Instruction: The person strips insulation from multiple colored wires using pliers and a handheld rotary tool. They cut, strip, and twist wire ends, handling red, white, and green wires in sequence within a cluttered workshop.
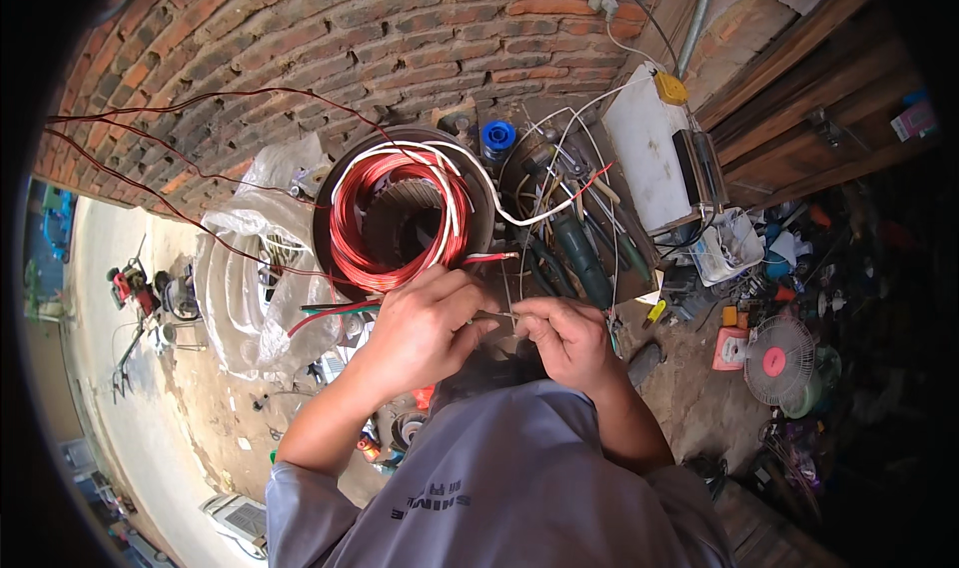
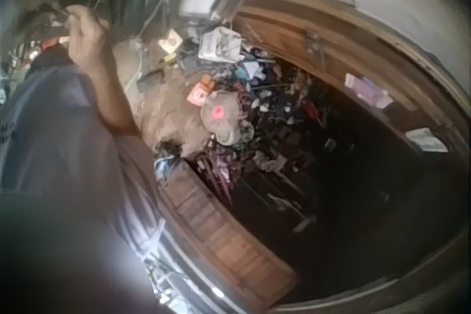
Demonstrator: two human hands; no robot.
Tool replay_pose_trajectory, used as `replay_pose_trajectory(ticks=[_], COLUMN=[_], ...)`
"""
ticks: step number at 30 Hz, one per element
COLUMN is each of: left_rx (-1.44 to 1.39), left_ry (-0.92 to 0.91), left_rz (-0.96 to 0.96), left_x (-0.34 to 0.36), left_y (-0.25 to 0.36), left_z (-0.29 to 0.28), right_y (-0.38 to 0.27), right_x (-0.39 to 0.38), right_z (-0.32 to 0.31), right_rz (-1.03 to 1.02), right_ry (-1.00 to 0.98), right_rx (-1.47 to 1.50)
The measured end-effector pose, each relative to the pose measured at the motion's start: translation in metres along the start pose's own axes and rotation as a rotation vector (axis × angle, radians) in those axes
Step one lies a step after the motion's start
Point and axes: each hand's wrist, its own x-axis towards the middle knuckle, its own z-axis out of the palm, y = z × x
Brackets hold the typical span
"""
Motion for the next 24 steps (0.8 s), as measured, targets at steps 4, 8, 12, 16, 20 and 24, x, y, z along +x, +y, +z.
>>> replay_pose_trajectory(ticks=[4,8,12,16,20,24], left_rx=[-0.085,-0.312,-0.149,-0.319,-0.27,-0.334], left_ry=[0.065,0.182,0.0,-0.107,-0.16,-0.113], left_rz=[0.013,-0.006,0.064,-0.073,-0.043,-0.038], left_x=[0.008,0.046,0.095,0.099,0.086,0.081], left_y=[0.004,0.006,0.018,0.014,0.016,0.022], left_z=[-0.032,-0.042,-0.018,-0.01,-0.011,-0.012], right_y=[0.023,0.068,0.126,0.121,0.03,0.006], right_x=[-0.009,-0.015,-0.035,-0.049,-0.003,0.032], right_z=[-0.029,-0.038,-0.049,-0.048,-0.056,-0.039], right_rz=[0.093,0.33,0.512,0.471,0.276,0.201], right_ry=[0.146,0.527,0.474,0.463,0.327,0.236], right_rx=[-0.12,-0.081,-0.204,0.221,0.571,0.593])
